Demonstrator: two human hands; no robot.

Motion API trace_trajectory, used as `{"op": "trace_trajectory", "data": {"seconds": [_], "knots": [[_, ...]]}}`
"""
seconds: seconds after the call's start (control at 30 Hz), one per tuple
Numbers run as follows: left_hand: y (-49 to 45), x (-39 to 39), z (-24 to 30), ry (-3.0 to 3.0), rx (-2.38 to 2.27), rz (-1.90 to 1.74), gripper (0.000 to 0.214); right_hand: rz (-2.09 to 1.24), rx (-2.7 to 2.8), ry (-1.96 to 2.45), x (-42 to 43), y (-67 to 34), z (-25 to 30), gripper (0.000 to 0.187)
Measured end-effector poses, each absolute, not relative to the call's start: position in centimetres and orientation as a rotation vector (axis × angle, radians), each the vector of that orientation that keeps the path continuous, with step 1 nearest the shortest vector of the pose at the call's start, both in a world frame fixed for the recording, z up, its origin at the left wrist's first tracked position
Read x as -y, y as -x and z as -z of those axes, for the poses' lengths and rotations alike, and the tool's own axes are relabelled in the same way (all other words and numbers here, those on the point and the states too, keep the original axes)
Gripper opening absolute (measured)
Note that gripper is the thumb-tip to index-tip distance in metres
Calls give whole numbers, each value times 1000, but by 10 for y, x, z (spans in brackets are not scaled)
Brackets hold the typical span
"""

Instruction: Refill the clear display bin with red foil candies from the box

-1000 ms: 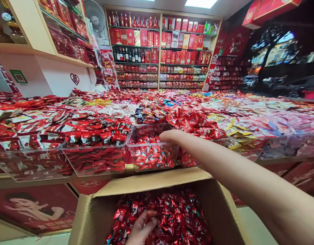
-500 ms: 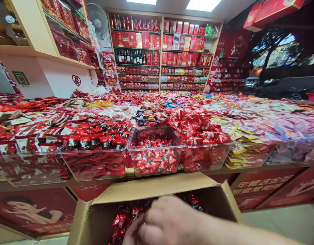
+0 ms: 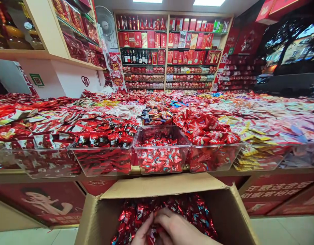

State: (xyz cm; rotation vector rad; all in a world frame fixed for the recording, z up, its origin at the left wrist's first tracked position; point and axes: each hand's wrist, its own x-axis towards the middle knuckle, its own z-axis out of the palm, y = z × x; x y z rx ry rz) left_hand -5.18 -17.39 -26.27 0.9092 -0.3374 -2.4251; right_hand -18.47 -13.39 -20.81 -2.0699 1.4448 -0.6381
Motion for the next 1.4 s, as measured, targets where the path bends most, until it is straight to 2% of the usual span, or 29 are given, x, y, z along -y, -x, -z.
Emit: {"op": "trace_trajectory", "data": {"seconds": [0.17, 0.33, 0.5, 0.67, 0.77, 0.9, 1.0, 1.17, 1.33, 1.4], "knots": [[50, 169, 251, -1052, 160, 2283, 21, 879, -1441, 1837, 127, 185, 193, 22], [45, 165, 247, -829, 672, 2361, 31, 1153, -1568, 1334, 130, 193, 190, 13], [51, 160, 247, -952, 1032, 2156, 21, 1142, -1485, 1072, 135, 194, 201, 16], [54, 161, 246, -993, 1094, 2050, 19, 1155, -1501, 1185, 133, 194, 205, 12], [53, 160, 244, -925, 999, 2100, 22, 1166, -1510, 1541, 128, 196, 202, 7], [53, 162, 243, -836, 829, 2118, 24, 1124, -1374, 2054, 121, 195, 197, 18], [53, 166, 243, -874, 869, 1981, 25, 1133, -1392, 1895, 119, 191, 199, 24], [54, 168, 243, -895, 939, 1883, 44, 1149, -1464, 1457, 124, 187, 212, 19], [52, 164, 245, -917, 769, 2052, 24, 1073, -1489, 1471, 129, 191, 214, 6], [51, 164, 246, -937, 788, 2046, 22, 1020, -1531, 1518, 129, 192, 213, 6]]}}
